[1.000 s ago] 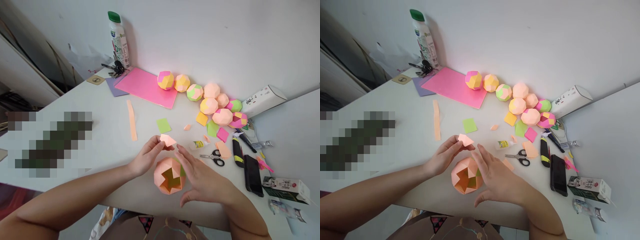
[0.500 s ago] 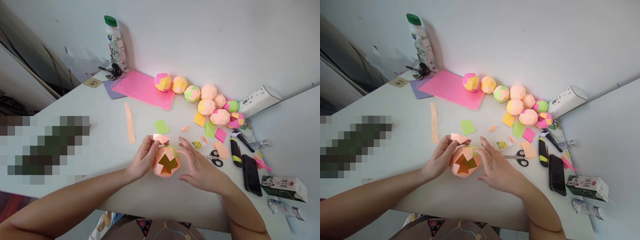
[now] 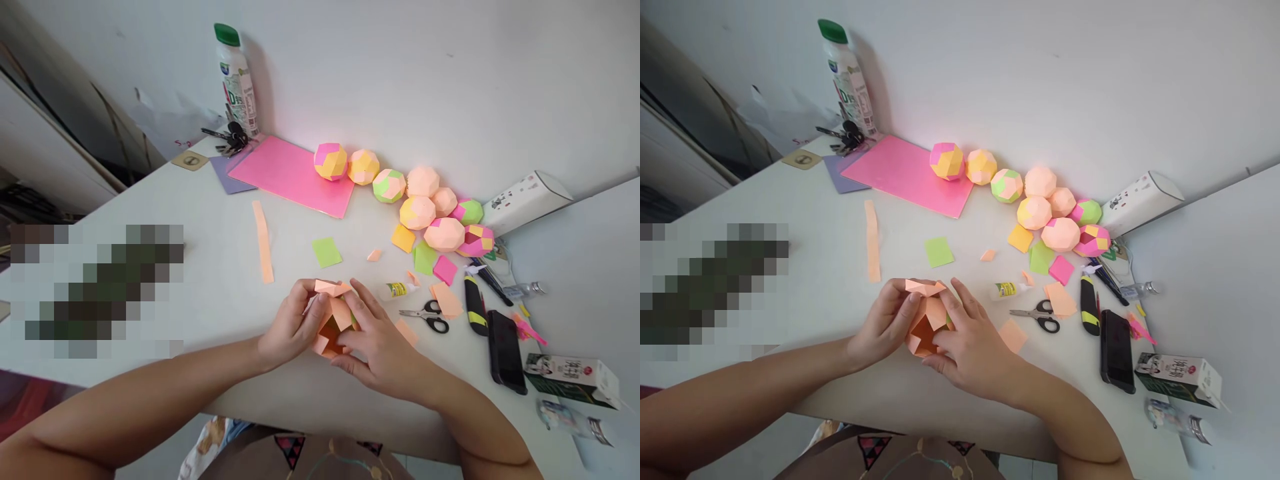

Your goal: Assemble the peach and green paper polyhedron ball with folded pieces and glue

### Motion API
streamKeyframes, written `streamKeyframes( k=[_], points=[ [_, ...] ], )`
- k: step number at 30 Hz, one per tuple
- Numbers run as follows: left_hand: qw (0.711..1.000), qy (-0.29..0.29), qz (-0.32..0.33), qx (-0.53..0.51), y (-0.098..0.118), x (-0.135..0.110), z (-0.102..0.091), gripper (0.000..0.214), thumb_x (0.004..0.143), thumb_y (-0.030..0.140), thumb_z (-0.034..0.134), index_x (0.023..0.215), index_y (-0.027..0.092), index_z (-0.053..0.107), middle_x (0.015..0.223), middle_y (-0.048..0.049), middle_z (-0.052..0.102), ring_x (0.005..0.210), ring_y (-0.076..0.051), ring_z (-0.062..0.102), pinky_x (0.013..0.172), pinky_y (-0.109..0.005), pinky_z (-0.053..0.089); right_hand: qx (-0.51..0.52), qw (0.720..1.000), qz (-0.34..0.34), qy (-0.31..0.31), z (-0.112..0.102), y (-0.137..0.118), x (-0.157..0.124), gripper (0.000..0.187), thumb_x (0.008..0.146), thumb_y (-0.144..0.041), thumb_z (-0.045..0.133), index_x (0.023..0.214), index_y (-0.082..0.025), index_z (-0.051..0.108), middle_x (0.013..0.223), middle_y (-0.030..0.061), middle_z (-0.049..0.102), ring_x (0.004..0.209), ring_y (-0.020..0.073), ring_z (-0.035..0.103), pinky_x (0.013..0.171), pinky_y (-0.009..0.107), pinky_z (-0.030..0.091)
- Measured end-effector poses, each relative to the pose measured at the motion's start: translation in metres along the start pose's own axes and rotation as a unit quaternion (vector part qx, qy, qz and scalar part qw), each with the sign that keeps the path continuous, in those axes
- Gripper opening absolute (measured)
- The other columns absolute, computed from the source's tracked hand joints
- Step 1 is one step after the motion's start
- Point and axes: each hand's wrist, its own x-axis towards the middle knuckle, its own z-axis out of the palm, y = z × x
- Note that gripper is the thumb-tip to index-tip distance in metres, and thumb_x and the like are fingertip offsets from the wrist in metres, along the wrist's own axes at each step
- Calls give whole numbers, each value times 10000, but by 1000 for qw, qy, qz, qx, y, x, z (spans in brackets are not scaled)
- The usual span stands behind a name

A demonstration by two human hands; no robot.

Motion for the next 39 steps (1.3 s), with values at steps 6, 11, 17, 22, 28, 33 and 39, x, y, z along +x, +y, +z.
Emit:
streamKeyframes(
  k=[6,11,17,22,28,33,39],
  points=[
    [999,-4,54,1,-1,2,0,178,1003,330,378,1110,225,473,1115,-97,646,938,-169,656,775,-332,529,40,999,-14,0,-6,-3,1,233,927,-303,534,816,-177,696,1559,83,158,1468,333,4,1152,507,273],
    [999,4,32,-1,1,3,-1,203,989,367,404,1092,213,487,1115,-110,643,954,-188,656,811,-350,523,26,999,-24,17,-8,-4,2,212,912,-277,547,787,-158,670,1521,117,261,1464,329,72,1142,511,309],
    [999,10,-30,-25,5,2,1,242,953,441,452,1060,229,501,1087,-96,649,911,-192,651,773,-351,528,4,1000,-3,-13,-8,-4,1,229,918,-321,541,833,-171,691,1530,92,262,1464,373,-7,1142,575,274],
    [1000,18,-21,-11,5,2,1,235,952,432,460,1064,232,509,1110,-97,653,952,-198,645,815,-362,515,35,999,7,-22,-8,-3,1,210,915,-275,544,790,-156,664,1570,78,173,1465,366,-56,1140,556,286],
    [998,16,-59,-6,2,4,0,287,940,474,460,1018,200,488,945,-64,654,785,-171,632,694,-309,496,125,991,35,17,-6,3,3,219,913,-325,569,786,-177,670,1507,77,324,1480,288,-5,1151,493,291],
    [982,6,-179,-62,4,12,0,294,933,493,459,956,202,490,809,3,587,697,-140,576,587,-254,457,217,968,99,83,-6,9,4,194,879,-369,618,794,-208,686,1518,64,343,1434,284,246,1123,505,327],
    [956,-7,-270,-117,2,16,0,334,900,521,501,936,189,517,836,2,588,712,-142,577,591,-255,453,277,948,128,88,-5,13,4,202,875,-386,616,803,-204,670,1432,93,459,1361,283,399,1067,456,413]
  ],
)
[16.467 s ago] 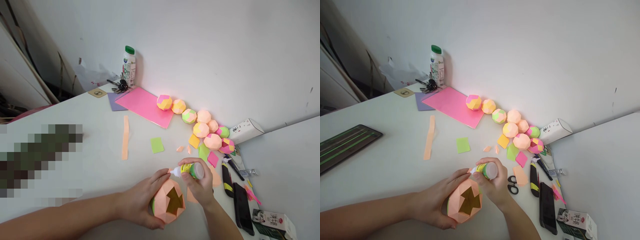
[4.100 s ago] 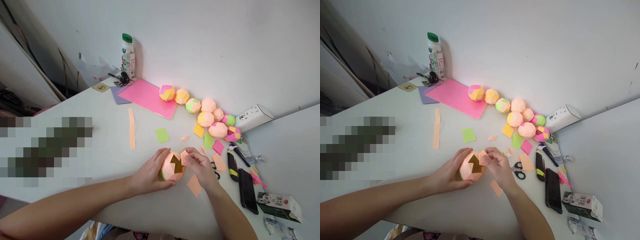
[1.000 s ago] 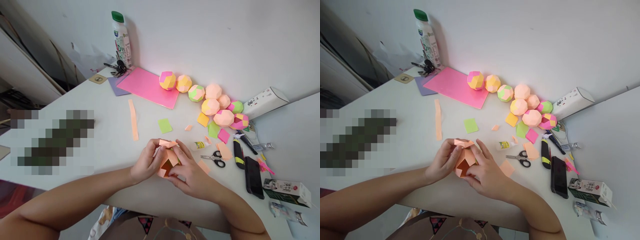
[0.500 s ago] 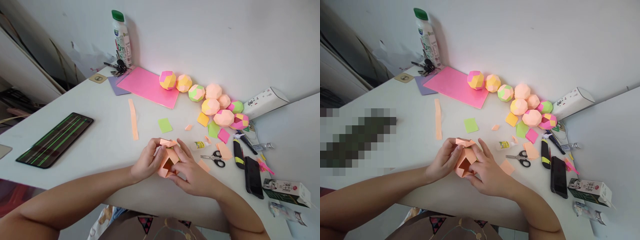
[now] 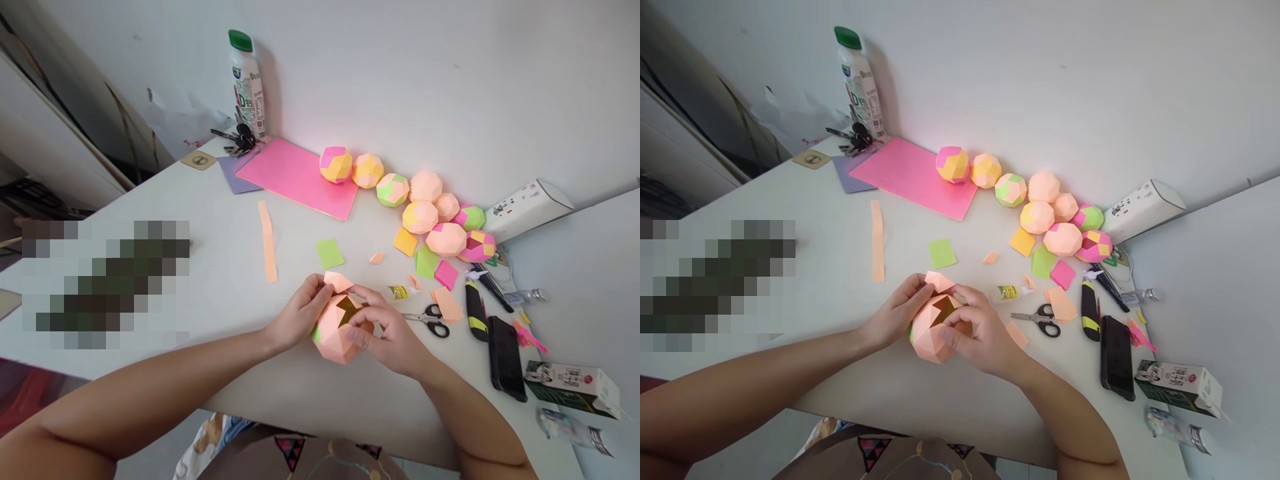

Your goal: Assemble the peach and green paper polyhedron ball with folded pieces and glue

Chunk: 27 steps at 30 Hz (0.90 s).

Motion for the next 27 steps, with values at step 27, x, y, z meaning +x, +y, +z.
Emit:
streamKeyframes(
  k=[27],
  points=[
    [984,23,177,24,-11,-11,3,292,941,493,464,1032,217,495,970,-46,627,848,-166,615,722,-291,509,-125,977,-123,118,25,8,-1,272,918,-358,548,746,-204,691,1406,96,457,1377,300,321,1097,493,375]
  ],
)
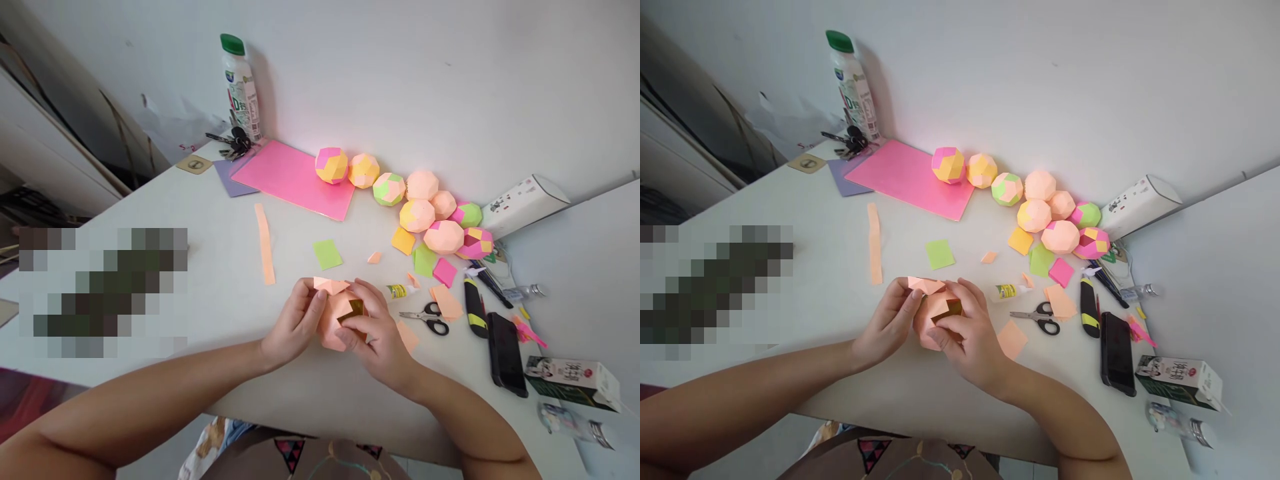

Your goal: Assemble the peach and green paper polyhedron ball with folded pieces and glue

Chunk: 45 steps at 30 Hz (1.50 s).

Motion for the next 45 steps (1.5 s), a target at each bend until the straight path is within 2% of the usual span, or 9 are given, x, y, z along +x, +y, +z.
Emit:
streamKeyframes(
  k=[4,9,15,24,31,34,37,40,45],
  points=[
    [1000,-5,13,-6,-3,-1,0,275,960,463,447,1071,217,502,1092,-64,625,954,-171,622,789,-301,514,-3,998,-15,-56,-24,-2,2,244,924,-398,544,883,-209,692,1419,114,451,1334,285,406,1053,459,433],
    [1000,-11,8,-20,-4,-2,1,260,972,435,444,1085,208,502,1194,-87,618,1118,-206,594,906,-350,496,-136,991,19,-10,-55,13,9,191,946,-271,476,895,-207,649,1272,124,585,1169,267,569,941,441,511],
    [999,-17,12,-35,-7,-2,-1,227,976,417,448,1059,213,504,1177,-84,628,1168,-228,579,901,-366,506,-390,910,24,-142,-47,53,21,511,765,25,456,1263,-74,519,1347,228,503,1270,369,444,965,547,451],
    [998,-39,-10,-57,-7,-1,-1,224,977,424,447,1055,220,496,1232,-92,615,1213,-251,560,898,-372,515,-410,893,71,-169,-47,61,22,767,662,154,406,1405,-25,339,1484,274,319,1370,375,331,1047,510,385],
    [998,-48,-8,-42,-3,-1,-1,242,983,427,427,1081,218,500,1245,-90,611,1201,-240,563,886,-357,515,-349,921,115,-134,-59,69,30,451,732,88,453,1129,-100,556,1023,167,668,977,320,640,806,470,525],
    [997,-61,-8,-51,-2,-1,-1,234,983,426,427,1078,221,489,1266,-91,603,1210,-238,556,866,-350,523,-236,966,105,-17,-67,60,29,338,861,-112,538,1180,-182,450,1133,131,628,1029,266,631,809,421,547],
    [995,-82,-1,-60,-2,0,-1,238,980,439,426,1047,217,481,1291,-103,589,1243,-252,530,868,-366,524,126,981,38,144,-73,40,24,361,863,-245,636,1129,-273,395,1078,50,653,1029,234,651,886,459,535],
    [995,-92,2,-43,-1,1,-1,266,974,462,421,1033,210,484,1298,-118,581,1217,-257,547,883,-394,516,363,924,4,122,-72,20,17,319,850,-277,680,1087,-299,467,1045,10,687,1006,238,674,935,520,509],
    [997,-71,-5,-25,-2,2,-1,303,958,490,439,1035,202,496,1233,-124,611,1171,-256,569,893,-409,499,449,889,50,75,-63,4,11,273,837,-273,705,1081,-270,583,1038,24,691,1001,267,685,897,506,542]
  ],
)
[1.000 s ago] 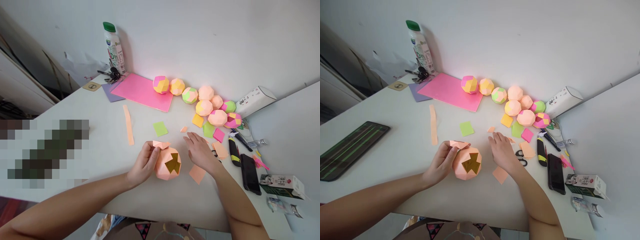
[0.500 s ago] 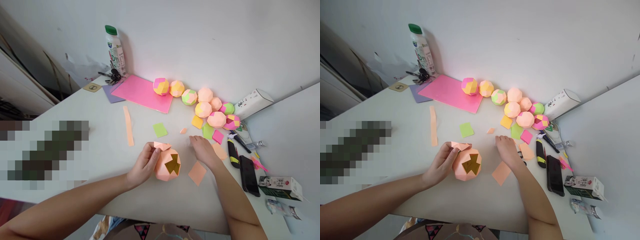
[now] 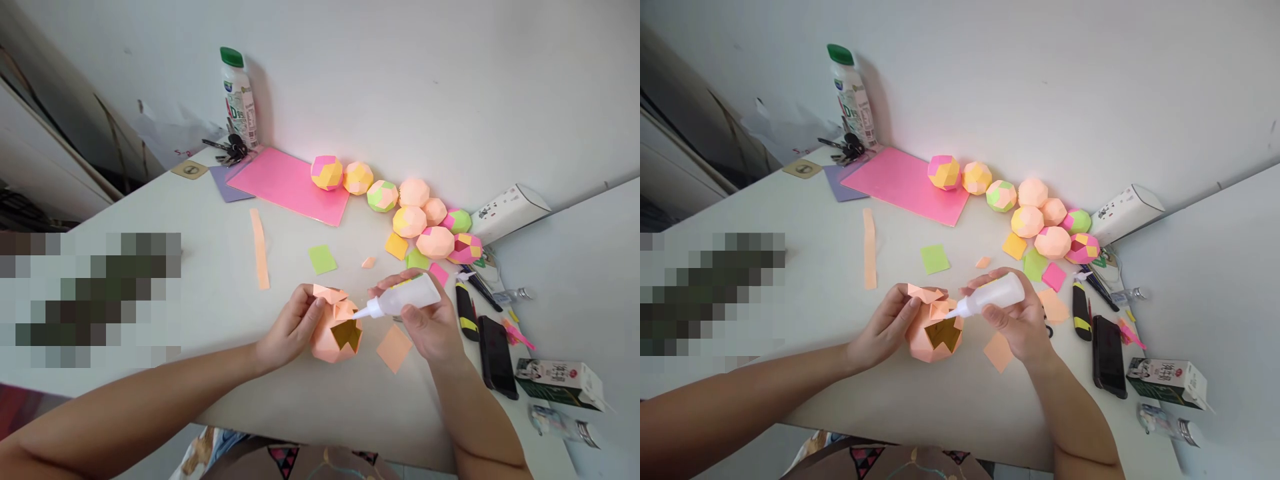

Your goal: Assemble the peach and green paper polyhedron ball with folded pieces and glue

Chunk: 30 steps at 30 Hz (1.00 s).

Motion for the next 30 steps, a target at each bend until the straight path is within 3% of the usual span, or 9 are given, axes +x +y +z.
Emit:
streamKeyframes(
  k=[6,10,17,21,26,30],
  points=[
    [1000,-1,8,-26,2,2,0,251,968,450,447,1025,211,497,1200,-98,618,1152,-235,573,880,-371,503,9,995,-18,98,-4,5,7,223,819,-281,723,1020,-269,628,1005,10,701,985,256,686,933,503,521],
    [997,-19,32,-61,9,5,-2,200,984,399,434,1028,222,516,1256,-72,566,1135,-218,580,903,-363,506,36,992,-5,125,-4,10,11,207,817,-302,725,1005,-277,643,1018,3,711,993,241,682,985,513,487],
    [995,-46,29,-86,15,7,-7,190,978,379,458,1000,232,575,1215,-55,591,1101,-207,570,921,-353,485,71,989,15,129,2,25,12,239,790,-341,747,991,-297,627,1034,-11,707,1032,231,671,999,508,476],
    [990,-19,-17,-139,18,10,-9,205,955,405,492,995,239,605,1245,-49,582,998,-201,600,922,-389,481,90,988,15,127,3,35,14,292,753,-362,775,989,-308,611,1034,-21,706,1074,239,658,1045,531,440],
    [982,-1,-44,-183,18,16,-11,196,923,420,541,978,245,609,1205,-48,625,1127,-262,574,862,-413,520,77,988,-17,134,3,44,16,307,743,-408,775,979,-326,597,1081,-20,693,1118,243,631,1047,547,436],
    [974,-14,-55,-221,16,17,-10,177,922,403,558,963,239,610,1183,-34,654,1194,-248,560,1010,-459,462,69,992,-18,109,4,47,15,296,760,-420,758,991,-330,597,1095,-12,688,1138,252,618,1052,559,420]
  ],
)
